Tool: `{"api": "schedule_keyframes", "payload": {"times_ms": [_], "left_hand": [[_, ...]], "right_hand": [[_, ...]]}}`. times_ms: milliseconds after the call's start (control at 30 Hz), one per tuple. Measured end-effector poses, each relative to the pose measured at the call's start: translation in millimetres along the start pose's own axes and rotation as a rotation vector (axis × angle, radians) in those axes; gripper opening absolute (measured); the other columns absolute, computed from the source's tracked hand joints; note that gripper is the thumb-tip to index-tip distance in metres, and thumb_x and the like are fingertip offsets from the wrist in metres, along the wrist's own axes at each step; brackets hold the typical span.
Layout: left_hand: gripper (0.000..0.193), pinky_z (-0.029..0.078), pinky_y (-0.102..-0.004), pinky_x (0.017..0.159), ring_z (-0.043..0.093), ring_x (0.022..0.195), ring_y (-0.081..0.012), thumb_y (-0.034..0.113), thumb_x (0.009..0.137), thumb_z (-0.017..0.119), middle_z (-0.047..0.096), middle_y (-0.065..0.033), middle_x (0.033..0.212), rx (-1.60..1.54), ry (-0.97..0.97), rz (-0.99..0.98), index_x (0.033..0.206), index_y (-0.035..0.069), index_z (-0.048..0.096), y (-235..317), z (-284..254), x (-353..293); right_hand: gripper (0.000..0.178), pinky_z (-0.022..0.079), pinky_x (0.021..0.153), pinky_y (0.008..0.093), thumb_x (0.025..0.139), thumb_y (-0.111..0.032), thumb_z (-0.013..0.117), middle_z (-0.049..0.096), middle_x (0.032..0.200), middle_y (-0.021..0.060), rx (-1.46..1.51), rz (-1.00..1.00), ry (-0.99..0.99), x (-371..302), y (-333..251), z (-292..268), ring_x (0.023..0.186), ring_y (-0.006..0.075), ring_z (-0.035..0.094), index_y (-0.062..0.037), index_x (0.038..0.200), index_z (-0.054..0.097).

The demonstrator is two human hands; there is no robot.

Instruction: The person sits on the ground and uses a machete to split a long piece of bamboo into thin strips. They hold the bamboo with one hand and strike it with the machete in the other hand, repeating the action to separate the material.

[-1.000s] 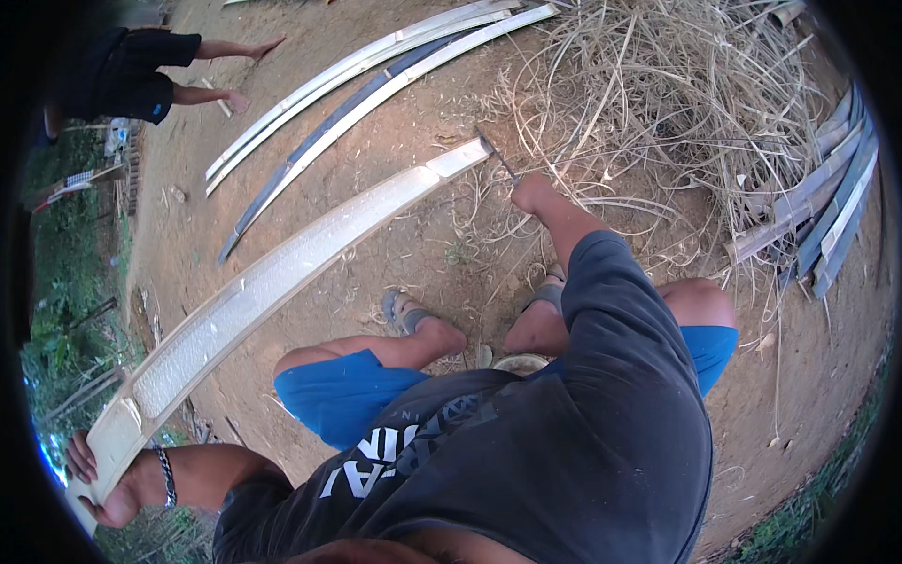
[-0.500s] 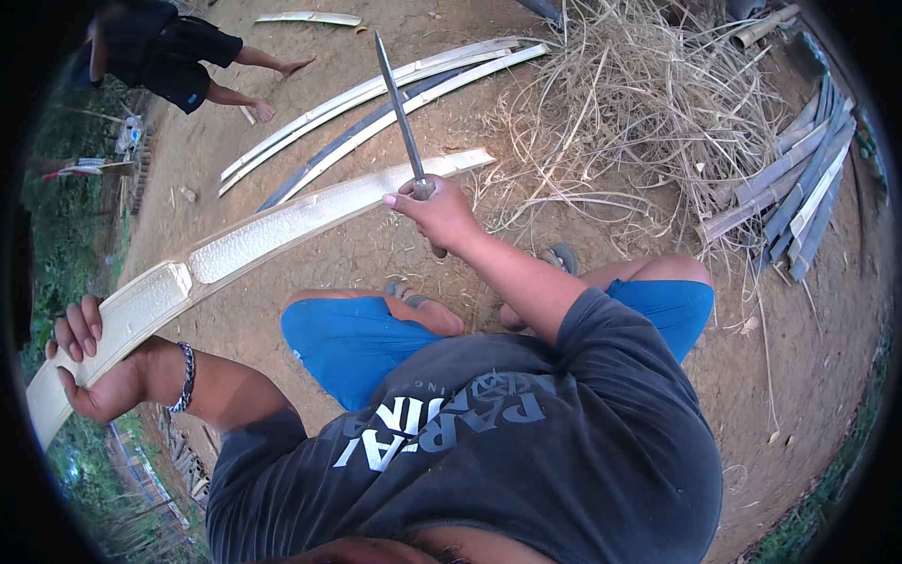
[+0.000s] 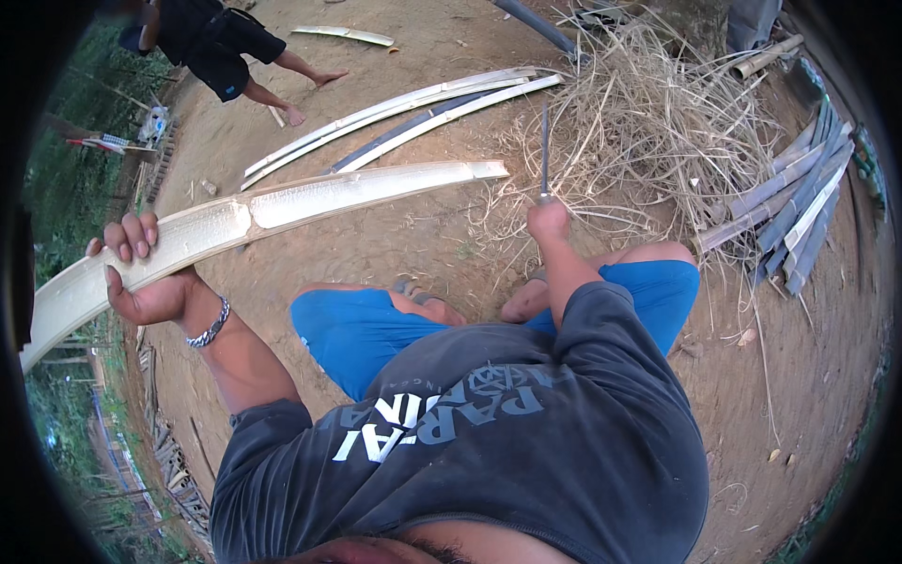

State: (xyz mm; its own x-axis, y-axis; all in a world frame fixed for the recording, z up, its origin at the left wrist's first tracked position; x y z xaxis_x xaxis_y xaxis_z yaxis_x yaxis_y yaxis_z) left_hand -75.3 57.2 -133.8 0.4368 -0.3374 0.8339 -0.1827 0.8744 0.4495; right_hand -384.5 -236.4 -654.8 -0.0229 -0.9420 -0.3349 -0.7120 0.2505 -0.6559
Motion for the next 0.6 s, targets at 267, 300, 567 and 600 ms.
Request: {"api": "schedule_keyframes", "payload": {"times_ms": [267, 300, 567, 600], "left_hand": [[0.054, 0.039, -0.0541, 0.103, 0.048, 0.122, -0.0336, 0.041, 0.101, 0.039, 0.048, -0.0173, 0.129, 0.435, 0.154, -0.150, 0.140, 0.003, 0.034, 4.7, -34.0, 26.9], [0.055, 0.039, -0.0540, 0.103, 0.048, 0.122, -0.0336, 0.042, 0.102, 0.038, 0.049, -0.0176, 0.128, 0.444, 0.264, -0.105, 0.139, 0.002, 0.035, 16.2, -39.7, 32.7], [0.053, 0.042, -0.0524, 0.098, 0.054, 0.110, -0.0318, 0.046, 0.101, 0.033, 0.054, -0.0193, 0.125, 0.306, 0.402, -0.202, 0.126, 0.001, 0.046, 38.8, -95.5, 44.7], [0.051, 0.043, -0.0511, 0.097, 0.054, 0.108, -0.0306, 0.046, 0.101, 0.035, 0.056, -0.0179, 0.121, 0.258, 0.407, -0.169, 0.123, 0.002, 0.047, 42.5, -96.4, 44.5]], "right_hand": [[0.026, 0.053, 0.075, 0.0424, 0.079, -0.022, 0.064, 0.069, 0.094, 0.0196, -0.236, 0.105, 0.222, 39.1, 53.0, -46.8, 0.089, 0.0343, 0.068, -0.0037, 0.097, 0.068], [0.026, 0.053, 0.075, 0.0429, 0.078, -0.023, 0.065, 0.069, 0.093, 0.0201, -0.221, 0.074, 0.210, 35.7, 43.0, -42.0, 0.088, 0.0350, 0.068, -0.0029, 0.094, 0.068], [0.029, 0.050, 0.075, 0.0437, 0.074, -0.025, 0.067, 0.067, 0.086, 0.0232, 0.159, -0.056, 0.025, -9.8, -0.6, -19.7, 0.082, 0.0362, 0.065, 0.0020, 0.085, 0.067], [0.028, 0.050, 0.075, 0.0431, 0.074, -0.025, 0.067, 0.067, 0.086, 0.0233, 0.168, -0.093, -0.048, -11.1, -7.6, -16.1, 0.082, 0.0346, 0.065, 0.0015, 0.085, 0.067]]}}
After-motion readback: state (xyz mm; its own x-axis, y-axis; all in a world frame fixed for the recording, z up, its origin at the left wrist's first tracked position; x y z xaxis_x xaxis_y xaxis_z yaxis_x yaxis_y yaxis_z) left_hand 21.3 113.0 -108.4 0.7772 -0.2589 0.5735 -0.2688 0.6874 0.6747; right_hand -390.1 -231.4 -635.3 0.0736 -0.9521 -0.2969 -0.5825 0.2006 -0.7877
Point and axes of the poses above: each hand's wrist, its own x-axis towards the middle knuckle, its own z-axis out of the palm, y = z × x, the point moved 7 cm from there along x, towards the middle knuckle
